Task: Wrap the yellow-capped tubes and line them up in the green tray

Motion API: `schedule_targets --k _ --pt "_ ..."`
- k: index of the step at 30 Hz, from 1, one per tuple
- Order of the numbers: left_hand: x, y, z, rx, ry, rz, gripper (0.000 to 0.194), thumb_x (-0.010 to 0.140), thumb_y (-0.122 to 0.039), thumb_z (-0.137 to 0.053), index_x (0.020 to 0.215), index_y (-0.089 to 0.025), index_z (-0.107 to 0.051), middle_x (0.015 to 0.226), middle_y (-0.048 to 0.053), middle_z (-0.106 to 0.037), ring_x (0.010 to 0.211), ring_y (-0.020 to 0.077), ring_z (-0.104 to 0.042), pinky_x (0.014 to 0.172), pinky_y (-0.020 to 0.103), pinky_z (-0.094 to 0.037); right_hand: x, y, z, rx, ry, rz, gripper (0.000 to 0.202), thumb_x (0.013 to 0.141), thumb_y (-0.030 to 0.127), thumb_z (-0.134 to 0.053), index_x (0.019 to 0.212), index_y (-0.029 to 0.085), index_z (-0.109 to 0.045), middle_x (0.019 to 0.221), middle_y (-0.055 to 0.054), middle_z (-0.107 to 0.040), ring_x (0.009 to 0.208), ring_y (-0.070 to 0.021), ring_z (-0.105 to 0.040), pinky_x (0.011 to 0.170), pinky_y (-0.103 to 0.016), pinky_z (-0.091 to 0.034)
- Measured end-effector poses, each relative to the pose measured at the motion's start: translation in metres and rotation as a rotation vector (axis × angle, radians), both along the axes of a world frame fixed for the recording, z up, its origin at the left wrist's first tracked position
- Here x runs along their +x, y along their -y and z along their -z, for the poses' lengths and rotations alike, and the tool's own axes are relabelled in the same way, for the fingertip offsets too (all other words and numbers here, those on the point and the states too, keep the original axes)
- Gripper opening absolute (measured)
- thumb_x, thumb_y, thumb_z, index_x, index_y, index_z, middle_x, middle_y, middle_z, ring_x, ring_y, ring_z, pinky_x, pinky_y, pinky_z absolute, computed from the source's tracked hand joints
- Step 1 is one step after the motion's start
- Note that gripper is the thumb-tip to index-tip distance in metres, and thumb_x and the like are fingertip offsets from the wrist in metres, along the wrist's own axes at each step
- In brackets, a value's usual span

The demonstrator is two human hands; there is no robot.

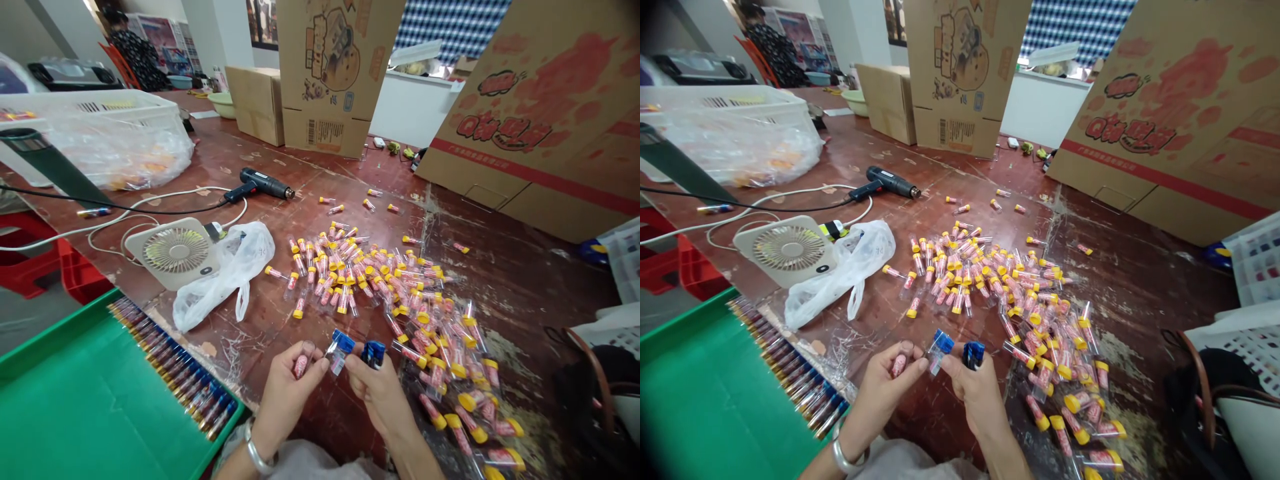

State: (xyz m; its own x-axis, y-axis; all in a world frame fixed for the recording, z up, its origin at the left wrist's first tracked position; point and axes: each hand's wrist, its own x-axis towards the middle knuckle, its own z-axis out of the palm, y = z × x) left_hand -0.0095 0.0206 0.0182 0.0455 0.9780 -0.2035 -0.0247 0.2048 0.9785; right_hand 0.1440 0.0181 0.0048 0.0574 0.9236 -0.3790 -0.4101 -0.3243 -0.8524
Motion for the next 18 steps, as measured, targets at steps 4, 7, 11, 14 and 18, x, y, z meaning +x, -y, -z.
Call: schedule_targets --k 4,7,11,14,18 --pt "-0.004 0.004 -0.003 -0.003 0.004 0.067 0.018 0.076 -0.033 -0.072 0.086 -0.019 -0.071 0.073 -0.001 -0.060 0.065 0.0153 -0.049 0.063 0.023 -0.039 -0.004 0.000 0.000 -0.027 0.006 0.062 0.039 0.064 0.042 -0.083 0.064 0.019 -0.051 0.043 0.013 -0.027 0.041 -0.0041 -0.016 0.040 -0.022 -0.011" --pt "-0.016 0.006 -0.004 -0.098 0.074 0.158 0.032 0.086 -0.039 -0.061 0.111 -0.020 -0.068 0.082 0.002 -0.064 0.073 0.0175 -0.055 0.070 0.025 -0.044 -0.003 -0.003 0.002 -0.023 -0.062 0.120 0.042 0.064 0.038 -0.084 0.064 0.021 -0.045 0.046 0.014 -0.026 0.041 -0.0042 -0.015 0.040 -0.021 -0.012" --pt "-0.027 0.012 -0.004 -0.188 0.144 0.301 0.040 0.087 -0.039 -0.062 0.121 -0.020 -0.063 0.084 0.004 -0.067 0.075 0.0180 -0.061 0.071 0.028 -0.049 -0.001 -0.005 0.004 -0.024 -0.173 0.166 0.044 0.065 0.033 -0.085 0.066 0.022 -0.042 0.049 0.014 -0.025 0.043 -0.0050 -0.013 0.040 -0.021 -0.012" --pt "-0.026 0.019 0.000 -0.176 0.192 0.356 0.039 0.084 -0.037 -0.067 0.119 -0.021 -0.066 0.089 0.006 -0.065 0.078 0.0208 -0.065 0.068 0.029 -0.052 -0.003 -0.005 0.005 -0.016 -0.203 0.150 0.045 0.068 0.032 -0.083 0.065 0.022 -0.040 0.050 0.013 -0.024 0.044 -0.0057 -0.013 0.040 -0.022 -0.012" --pt "-0.019 0.023 0.006 -0.129 0.188 0.327 0.035 0.082 -0.035 -0.069 0.116 -0.025 -0.069 0.093 0.004 -0.058 0.077 0.0197 -0.065 0.063 0.028 -0.054 -0.006 -0.002 0.005 -0.014 -0.211 0.100 0.045 0.072 0.035 -0.080 0.062 0.022 -0.038 0.050 0.012 -0.024 0.044 -0.0064 -0.012 0.040 -0.023 -0.012"
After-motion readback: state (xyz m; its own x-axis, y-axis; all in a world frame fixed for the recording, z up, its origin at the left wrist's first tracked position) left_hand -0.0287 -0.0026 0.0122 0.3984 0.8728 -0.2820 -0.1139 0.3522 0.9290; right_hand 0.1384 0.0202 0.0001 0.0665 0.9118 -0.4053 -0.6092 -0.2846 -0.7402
